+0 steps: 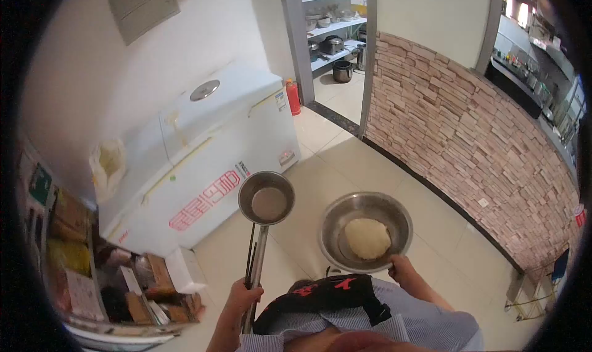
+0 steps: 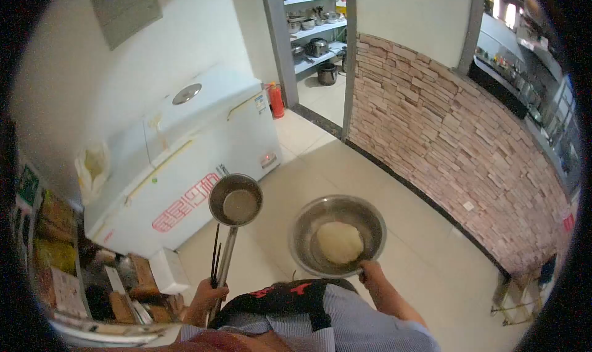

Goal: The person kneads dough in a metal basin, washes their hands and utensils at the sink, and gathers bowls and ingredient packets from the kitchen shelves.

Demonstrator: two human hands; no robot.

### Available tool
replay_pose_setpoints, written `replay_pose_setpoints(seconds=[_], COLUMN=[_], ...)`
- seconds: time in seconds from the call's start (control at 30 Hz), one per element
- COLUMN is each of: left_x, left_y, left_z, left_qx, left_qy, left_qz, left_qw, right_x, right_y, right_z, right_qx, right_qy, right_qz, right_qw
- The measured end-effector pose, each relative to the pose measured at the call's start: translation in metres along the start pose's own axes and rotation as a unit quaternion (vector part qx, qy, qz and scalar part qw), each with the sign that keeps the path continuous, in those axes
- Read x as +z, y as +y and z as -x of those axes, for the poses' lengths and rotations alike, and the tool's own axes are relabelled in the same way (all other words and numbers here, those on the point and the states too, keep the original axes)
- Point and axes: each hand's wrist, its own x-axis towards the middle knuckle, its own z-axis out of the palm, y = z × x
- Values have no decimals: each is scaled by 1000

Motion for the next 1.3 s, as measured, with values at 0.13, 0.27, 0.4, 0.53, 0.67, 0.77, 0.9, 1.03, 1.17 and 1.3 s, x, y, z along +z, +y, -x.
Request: replay_pose_setpoints(seconds=[0.13,0.27,0.4,0.53,0.67,0.77,0.9,1.03,1.17,1.3], left_x=[-11,-16,-44,-53,-51,-36,-11,6,15,36], left_y=[80,146,223,307,384,449,501,586,648,701], left_z=[-107,-248,-373,-520,-645,-742,-842,-927,-1006,-1112], left_qx=[-21,39,49,45,23,44,39,22,-3,48], left_qy=[-16,-61,-46,-66,-106,-132,-113,-102,-88,-124], left_qz=[75,72,-3,-4,-8,12,33,8,33,21], left_qw=[997,995,998,997,994,990,992,994,996,991], right_x=[91,147,188,215,228,243,264,300,329,349], right_y=[-122,-210,-278,-378,-423,-504,-622,-730,-822,-893], right_z=[-59,-173,-246,-280,-362,-430,-494,-585,-666,-756], right_qx=[-50,1,-240,-290,-180,-16,-3,-1,43,-3], right_qy=[-82,-60,-120,-74,-5,54,91,69,38,39], right_qz=[-34,-106,91,200,-20,-152,-121,-196,-205,-209], right_qw=[995,993,959,933,983,987,989,978,977,977])
